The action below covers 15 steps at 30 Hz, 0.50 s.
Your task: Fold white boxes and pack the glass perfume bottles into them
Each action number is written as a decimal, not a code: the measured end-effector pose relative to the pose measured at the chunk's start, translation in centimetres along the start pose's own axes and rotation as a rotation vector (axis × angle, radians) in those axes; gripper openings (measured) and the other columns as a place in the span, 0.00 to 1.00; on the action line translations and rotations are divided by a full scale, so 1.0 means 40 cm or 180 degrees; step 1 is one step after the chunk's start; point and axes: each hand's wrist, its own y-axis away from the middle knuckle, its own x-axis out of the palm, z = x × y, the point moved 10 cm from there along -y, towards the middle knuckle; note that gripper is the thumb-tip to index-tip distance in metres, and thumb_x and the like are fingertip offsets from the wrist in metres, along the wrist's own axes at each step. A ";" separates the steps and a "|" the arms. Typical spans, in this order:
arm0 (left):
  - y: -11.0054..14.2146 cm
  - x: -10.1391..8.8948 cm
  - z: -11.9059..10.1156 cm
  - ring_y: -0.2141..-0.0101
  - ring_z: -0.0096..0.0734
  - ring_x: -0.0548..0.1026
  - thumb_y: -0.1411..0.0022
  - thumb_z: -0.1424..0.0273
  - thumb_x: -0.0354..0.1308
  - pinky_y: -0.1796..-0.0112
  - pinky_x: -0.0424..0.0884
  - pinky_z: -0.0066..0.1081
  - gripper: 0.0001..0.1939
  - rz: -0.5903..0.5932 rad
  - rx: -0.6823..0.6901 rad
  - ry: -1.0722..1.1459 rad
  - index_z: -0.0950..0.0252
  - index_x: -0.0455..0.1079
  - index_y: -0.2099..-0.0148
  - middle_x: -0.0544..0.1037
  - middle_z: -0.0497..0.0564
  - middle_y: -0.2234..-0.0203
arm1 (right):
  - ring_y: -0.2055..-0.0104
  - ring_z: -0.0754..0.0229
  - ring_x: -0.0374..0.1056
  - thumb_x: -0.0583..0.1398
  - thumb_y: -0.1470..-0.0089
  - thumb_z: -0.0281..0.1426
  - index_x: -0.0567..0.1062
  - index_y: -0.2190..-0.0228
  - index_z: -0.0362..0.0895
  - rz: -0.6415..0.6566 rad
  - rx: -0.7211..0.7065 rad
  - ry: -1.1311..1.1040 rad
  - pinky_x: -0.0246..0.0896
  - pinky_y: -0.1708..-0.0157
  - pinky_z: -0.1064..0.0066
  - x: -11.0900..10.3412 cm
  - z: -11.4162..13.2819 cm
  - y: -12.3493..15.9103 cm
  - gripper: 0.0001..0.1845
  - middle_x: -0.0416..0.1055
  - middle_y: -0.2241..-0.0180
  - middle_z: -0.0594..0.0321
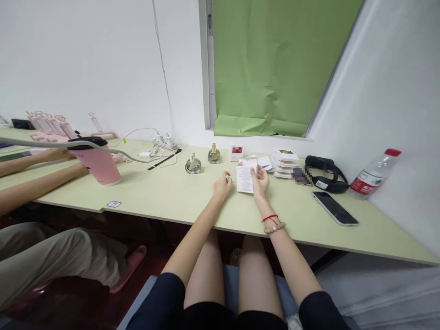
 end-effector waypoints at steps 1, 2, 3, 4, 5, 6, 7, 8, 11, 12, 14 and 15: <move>0.000 0.000 0.003 0.67 0.34 0.69 0.38 0.71 0.45 0.70 0.55 0.29 0.10 -0.0004 -0.0031 0.0002 0.62 0.62 0.55 0.72 0.47 0.72 | 0.59 0.59 0.64 0.62 0.60 0.44 0.65 0.53 0.34 -0.0019 -0.0151 0.0090 0.60 0.60 0.69 -0.003 0.012 0.002 0.36 0.66 0.58 0.49; -0.001 0.000 0.006 0.67 0.34 0.69 0.38 0.71 0.45 0.70 0.55 0.29 0.10 -0.0006 -0.0048 0.0004 0.62 0.62 0.56 0.72 0.47 0.72 | 0.58 0.59 0.64 0.61 0.58 0.44 0.65 0.52 0.34 -0.0036 -0.0290 0.0170 0.60 0.58 0.69 -0.005 0.023 0.004 0.35 0.65 0.57 0.49; -0.001 0.000 0.007 0.66 0.34 0.69 0.39 0.71 0.45 0.70 0.54 0.29 0.10 -0.0005 -0.0054 0.0008 0.63 0.63 0.56 0.72 0.48 0.72 | 0.56 0.59 0.63 0.60 0.56 0.44 0.64 0.52 0.34 -0.0053 -0.0425 0.0245 0.59 0.57 0.69 -0.006 0.032 0.006 0.35 0.64 0.56 0.48; -0.002 0.000 0.008 0.66 0.34 0.69 0.38 0.71 0.45 0.70 0.54 0.29 0.10 -0.0003 -0.0051 0.0014 0.63 0.63 0.56 0.72 0.48 0.72 | 0.55 0.60 0.62 0.59 0.55 0.43 0.63 0.52 0.34 -0.0058 -0.0554 0.0319 0.58 0.55 0.70 -0.005 0.039 0.008 0.33 0.63 0.54 0.48; -0.002 0.001 0.009 0.66 0.33 0.69 0.38 0.71 0.45 0.70 0.54 0.29 0.10 0.0003 -0.0044 0.0025 0.63 0.63 0.56 0.72 0.48 0.72 | 0.53 0.60 0.61 0.59 0.55 0.42 0.62 0.52 0.34 -0.0038 -0.0663 0.0397 0.56 0.53 0.70 -0.001 0.042 0.009 0.32 0.62 0.53 0.49; -0.002 0.001 0.009 0.66 0.33 0.69 0.38 0.71 0.44 0.70 0.54 0.28 0.10 0.0017 -0.0030 0.0042 0.64 0.63 0.56 0.72 0.49 0.72 | 0.52 0.61 0.60 0.59 0.55 0.41 0.62 0.53 0.35 0.0000 -0.0752 0.0478 0.54 0.51 0.71 0.005 0.041 0.010 0.31 0.61 0.52 0.49; -0.001 0.002 0.009 0.67 0.32 0.69 0.38 0.71 0.44 0.70 0.55 0.28 0.10 0.0037 -0.0011 0.0064 0.64 0.63 0.56 0.72 0.48 0.72 | 0.53 0.61 0.60 0.59 0.55 0.40 0.61 0.53 0.36 0.0097 -0.0780 0.0561 0.55 0.52 0.70 0.015 0.033 0.010 0.30 0.61 0.52 0.50; -0.001 0.003 0.008 0.68 0.31 0.69 0.38 0.71 0.44 0.70 0.55 0.27 0.10 0.0065 0.0009 0.0089 0.63 0.63 0.56 0.72 0.48 0.72 | 0.54 0.60 0.61 0.59 0.55 0.40 0.60 0.52 0.36 0.0224 -0.0743 0.0659 0.57 0.54 0.70 0.028 0.017 0.009 0.31 0.62 0.53 0.50; 0.003 0.007 -0.002 0.70 0.29 0.69 0.38 0.71 0.45 0.70 0.56 0.26 0.10 0.0158 0.0156 0.0161 0.63 0.63 0.56 0.72 0.47 0.73 | 0.58 0.57 0.64 0.59 0.58 0.36 0.63 0.56 0.35 0.0630 -0.0520 0.1007 0.59 0.58 0.66 0.064 -0.046 0.007 0.28 0.65 0.57 0.49; 0.005 0.009 -0.008 0.71 0.28 0.69 0.38 0.71 0.45 0.70 0.56 0.26 0.10 0.0207 0.0222 0.0184 0.63 0.63 0.56 0.71 0.46 0.74 | 0.57 0.56 0.64 0.60 0.59 0.35 0.63 0.57 0.35 0.0762 -0.0491 0.1121 0.59 0.57 0.65 0.075 -0.063 0.009 0.27 0.66 0.58 0.50; 0.010 0.014 -0.025 0.72 0.28 0.69 0.38 0.72 0.44 0.70 0.58 0.25 0.12 0.0326 0.0403 0.0253 0.63 0.62 0.53 0.71 0.46 0.75 | 0.55 0.55 0.63 0.60 0.59 0.33 0.63 0.55 0.36 0.1017 -0.0502 0.1319 0.57 0.55 0.66 0.095 -0.086 0.016 0.27 0.66 0.58 0.51; 0.013 0.016 -0.034 0.72 0.27 0.69 0.37 0.72 0.44 0.70 0.58 0.25 0.14 0.0376 0.0500 0.0277 0.62 0.61 0.50 0.71 0.46 0.76 | 0.53 0.55 0.62 0.59 0.59 0.32 0.63 0.54 0.36 0.1108 -0.0529 0.1407 0.56 0.54 0.66 0.102 -0.093 0.020 0.28 0.65 0.56 0.52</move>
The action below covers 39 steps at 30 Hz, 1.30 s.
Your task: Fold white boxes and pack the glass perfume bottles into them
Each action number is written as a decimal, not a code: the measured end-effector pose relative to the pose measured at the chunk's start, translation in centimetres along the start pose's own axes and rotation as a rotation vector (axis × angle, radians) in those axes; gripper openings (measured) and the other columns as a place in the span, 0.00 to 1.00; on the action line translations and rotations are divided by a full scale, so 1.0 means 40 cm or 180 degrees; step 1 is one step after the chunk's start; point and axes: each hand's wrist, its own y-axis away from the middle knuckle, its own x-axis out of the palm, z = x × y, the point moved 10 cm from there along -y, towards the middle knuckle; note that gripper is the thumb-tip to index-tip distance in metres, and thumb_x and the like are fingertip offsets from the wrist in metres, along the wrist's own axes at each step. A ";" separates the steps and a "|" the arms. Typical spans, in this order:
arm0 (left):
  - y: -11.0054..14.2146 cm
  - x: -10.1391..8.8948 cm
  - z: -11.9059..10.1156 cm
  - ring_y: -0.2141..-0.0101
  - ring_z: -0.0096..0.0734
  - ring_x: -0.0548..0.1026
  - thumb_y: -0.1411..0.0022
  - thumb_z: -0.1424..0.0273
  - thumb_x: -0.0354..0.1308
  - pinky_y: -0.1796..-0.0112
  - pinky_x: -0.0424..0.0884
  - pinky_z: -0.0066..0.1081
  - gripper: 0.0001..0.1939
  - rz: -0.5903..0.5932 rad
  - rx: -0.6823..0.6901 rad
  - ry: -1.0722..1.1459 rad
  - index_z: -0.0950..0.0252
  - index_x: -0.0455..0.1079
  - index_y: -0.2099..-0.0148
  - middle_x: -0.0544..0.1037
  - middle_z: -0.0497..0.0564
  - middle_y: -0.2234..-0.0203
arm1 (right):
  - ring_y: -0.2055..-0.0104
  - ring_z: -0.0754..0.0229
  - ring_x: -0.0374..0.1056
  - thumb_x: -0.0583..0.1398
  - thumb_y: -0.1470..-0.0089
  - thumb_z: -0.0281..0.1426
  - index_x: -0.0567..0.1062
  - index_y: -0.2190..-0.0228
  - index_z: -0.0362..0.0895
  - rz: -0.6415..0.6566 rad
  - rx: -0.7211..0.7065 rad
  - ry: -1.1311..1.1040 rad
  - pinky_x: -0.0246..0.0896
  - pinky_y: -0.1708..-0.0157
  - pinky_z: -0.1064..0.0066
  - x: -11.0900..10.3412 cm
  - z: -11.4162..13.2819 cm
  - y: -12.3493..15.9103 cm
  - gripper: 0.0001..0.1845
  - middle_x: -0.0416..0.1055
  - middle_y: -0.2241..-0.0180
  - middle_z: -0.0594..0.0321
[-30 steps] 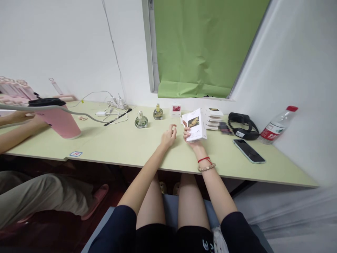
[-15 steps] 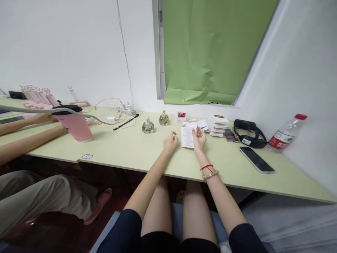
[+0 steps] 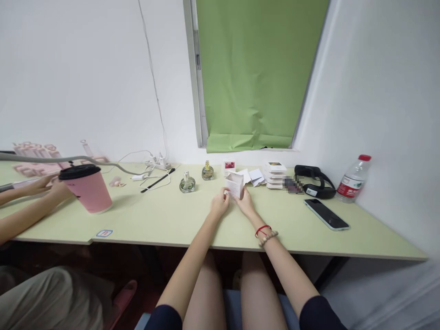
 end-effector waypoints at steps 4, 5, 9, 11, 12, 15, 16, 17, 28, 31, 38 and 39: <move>0.002 0.000 -0.013 0.73 0.29 0.69 0.37 0.72 0.43 0.69 0.60 0.26 0.18 0.0035 0.0173 -0.0005 0.62 0.58 0.45 0.71 0.47 0.76 | 0.51 0.52 0.59 0.59 0.57 0.35 0.60 0.51 0.35 0.0041 0.0092 0.0316 0.54 0.52 0.64 0.012 -0.014 0.004 0.32 0.62 0.53 0.49; 0.002 0.000 -0.012 0.73 0.29 0.69 0.37 0.72 0.42 0.69 0.60 0.26 0.18 0.0036 0.0183 0.0000 0.62 0.58 0.45 0.71 0.47 0.77 | 0.50 0.52 0.59 0.59 0.56 0.35 0.58 0.50 0.35 0.0018 0.0124 0.0365 0.53 0.52 0.64 0.012 -0.017 0.003 0.33 0.61 0.52 0.48; 0.001 0.002 -0.010 0.72 0.29 0.70 0.36 0.72 0.42 0.68 0.60 0.25 0.17 0.0087 0.0256 0.0043 0.62 0.58 0.46 0.70 0.45 0.79 | 0.48 0.52 0.57 0.59 0.55 0.37 0.55 0.47 0.35 0.0101 0.0185 0.0543 0.53 0.51 0.66 0.021 -0.017 0.002 0.36 0.59 0.50 0.50; 0.001 0.002 -0.009 0.72 0.29 0.70 0.37 0.72 0.42 0.68 0.60 0.25 0.16 0.0101 0.0256 0.0037 0.61 0.58 0.47 0.70 0.44 0.79 | 0.48 0.50 0.58 0.59 0.55 0.36 0.55 0.47 0.34 0.0194 0.0209 0.0687 0.54 0.52 0.65 0.026 -0.015 0.004 0.36 0.60 0.50 0.49; 0.002 0.002 -0.009 0.72 0.29 0.70 0.37 0.73 0.41 0.68 0.60 0.25 0.16 0.0101 0.0245 0.0029 0.62 0.59 0.48 0.70 0.44 0.79 | 0.49 0.49 0.59 0.59 0.55 0.35 0.56 0.48 0.34 0.0253 0.0217 0.0763 0.54 0.52 0.64 0.029 -0.013 0.006 0.35 0.61 0.51 0.49; 0.000 0.004 -0.009 0.73 0.28 0.69 0.37 0.74 0.41 0.69 0.59 0.25 0.15 0.0109 0.0222 -0.0002 0.63 0.60 0.49 0.70 0.45 0.79 | 0.52 0.48 0.61 0.59 0.55 0.33 0.59 0.51 0.34 0.0398 0.0226 0.1000 0.55 0.55 0.63 0.033 -0.008 0.011 0.30 0.64 0.54 0.49; -0.001 0.005 -0.008 0.74 0.28 0.69 0.37 0.73 0.41 0.69 0.59 0.25 0.14 0.0108 0.0223 -0.0015 0.63 0.61 0.50 0.70 0.46 0.78 | 0.52 0.48 0.61 0.59 0.55 0.33 0.60 0.52 0.34 0.0425 0.0226 0.1079 0.55 0.55 0.63 0.034 -0.006 0.012 0.29 0.64 0.54 0.49; -0.002 0.007 -0.007 0.74 0.28 0.69 0.37 0.73 0.41 0.69 0.59 0.25 0.14 0.0105 0.0229 -0.0032 0.63 0.62 0.51 0.70 0.46 0.78 | 0.51 0.48 0.61 0.58 0.54 0.33 0.60 0.52 0.33 0.0445 0.0226 0.1158 0.54 0.54 0.63 0.034 -0.005 0.012 0.29 0.64 0.54 0.49; -0.009 0.011 0.002 0.70 0.27 0.68 0.39 0.73 0.46 0.68 0.57 0.26 0.10 0.0017 0.0175 -0.0336 0.63 0.68 0.63 0.72 0.47 0.72 | 0.50 0.46 0.58 0.57 0.51 0.34 0.59 0.50 0.32 0.0656 0.0324 0.1633 0.49 0.52 0.59 0.045 -0.005 0.020 0.29 0.64 0.56 0.46; -0.022 -0.011 0.036 0.67 0.28 0.69 0.38 0.71 0.44 0.68 0.57 0.26 0.11 -0.0149 -0.0153 -0.0420 0.63 0.68 0.61 0.73 0.48 0.70 | 0.49 0.46 0.58 0.55 0.49 0.39 0.58 0.49 0.34 0.0621 0.0375 0.1558 0.48 0.51 0.59 0.038 0.000 0.022 0.31 0.64 0.54 0.46; -0.076 -0.059 0.121 0.63 0.38 0.70 0.38 0.71 0.42 0.67 0.58 0.30 0.13 -0.0365 -0.0674 -0.0810 0.66 0.67 0.61 0.72 0.54 0.66 | 0.49 0.47 0.58 0.54 0.50 0.40 0.56 0.47 0.37 0.0613 0.0459 0.1398 0.48 0.50 0.59 0.035 -0.005 0.015 0.32 0.64 0.53 0.50; -0.083 -0.060 0.125 0.62 0.39 0.70 0.38 0.71 0.42 0.68 0.58 0.31 0.12 -0.0344 -0.0669 -0.0897 0.67 0.67 0.61 0.72 0.55 0.66 | 0.49 0.47 0.58 0.54 0.50 0.41 0.57 0.48 0.37 0.0621 0.0443 0.1387 0.48 0.50 0.58 0.035 -0.008 0.011 0.32 0.64 0.54 0.50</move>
